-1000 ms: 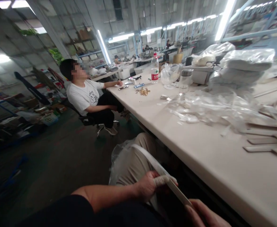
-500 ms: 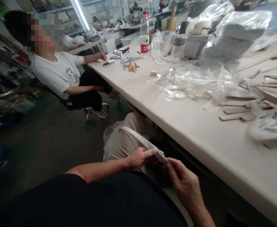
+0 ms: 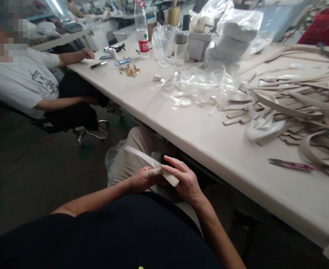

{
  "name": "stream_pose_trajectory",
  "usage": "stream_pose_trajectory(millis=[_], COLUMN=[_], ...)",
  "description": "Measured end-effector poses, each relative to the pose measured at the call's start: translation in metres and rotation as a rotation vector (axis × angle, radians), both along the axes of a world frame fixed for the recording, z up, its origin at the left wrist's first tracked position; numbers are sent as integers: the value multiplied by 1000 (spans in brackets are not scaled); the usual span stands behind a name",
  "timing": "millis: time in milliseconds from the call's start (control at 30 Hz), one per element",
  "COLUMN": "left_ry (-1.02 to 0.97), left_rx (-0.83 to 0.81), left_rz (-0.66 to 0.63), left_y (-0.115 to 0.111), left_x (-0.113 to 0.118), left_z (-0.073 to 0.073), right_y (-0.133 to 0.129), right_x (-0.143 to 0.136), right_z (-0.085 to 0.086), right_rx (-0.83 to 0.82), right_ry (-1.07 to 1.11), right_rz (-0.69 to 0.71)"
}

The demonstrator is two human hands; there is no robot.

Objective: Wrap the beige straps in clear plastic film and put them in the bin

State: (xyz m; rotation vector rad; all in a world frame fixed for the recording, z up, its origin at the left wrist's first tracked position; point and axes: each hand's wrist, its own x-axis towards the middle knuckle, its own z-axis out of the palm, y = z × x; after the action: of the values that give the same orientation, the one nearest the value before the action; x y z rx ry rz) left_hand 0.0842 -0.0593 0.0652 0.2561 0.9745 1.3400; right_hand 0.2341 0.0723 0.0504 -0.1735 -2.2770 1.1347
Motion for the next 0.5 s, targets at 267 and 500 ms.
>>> stream_pose_trajectory(millis=[267, 500], left_ry=[-127, -408], left_rx=[144, -75], left_rz=[-193, 357], left_y=[-9, -8], left_x=[-4, -44], left_z=[-17, -7], right_y=[-2, 21], right_x=[2, 96], right_z=[20, -5], right_rx=[-217, -515], right_ry=[195, 220], right_rz=[153, -304])
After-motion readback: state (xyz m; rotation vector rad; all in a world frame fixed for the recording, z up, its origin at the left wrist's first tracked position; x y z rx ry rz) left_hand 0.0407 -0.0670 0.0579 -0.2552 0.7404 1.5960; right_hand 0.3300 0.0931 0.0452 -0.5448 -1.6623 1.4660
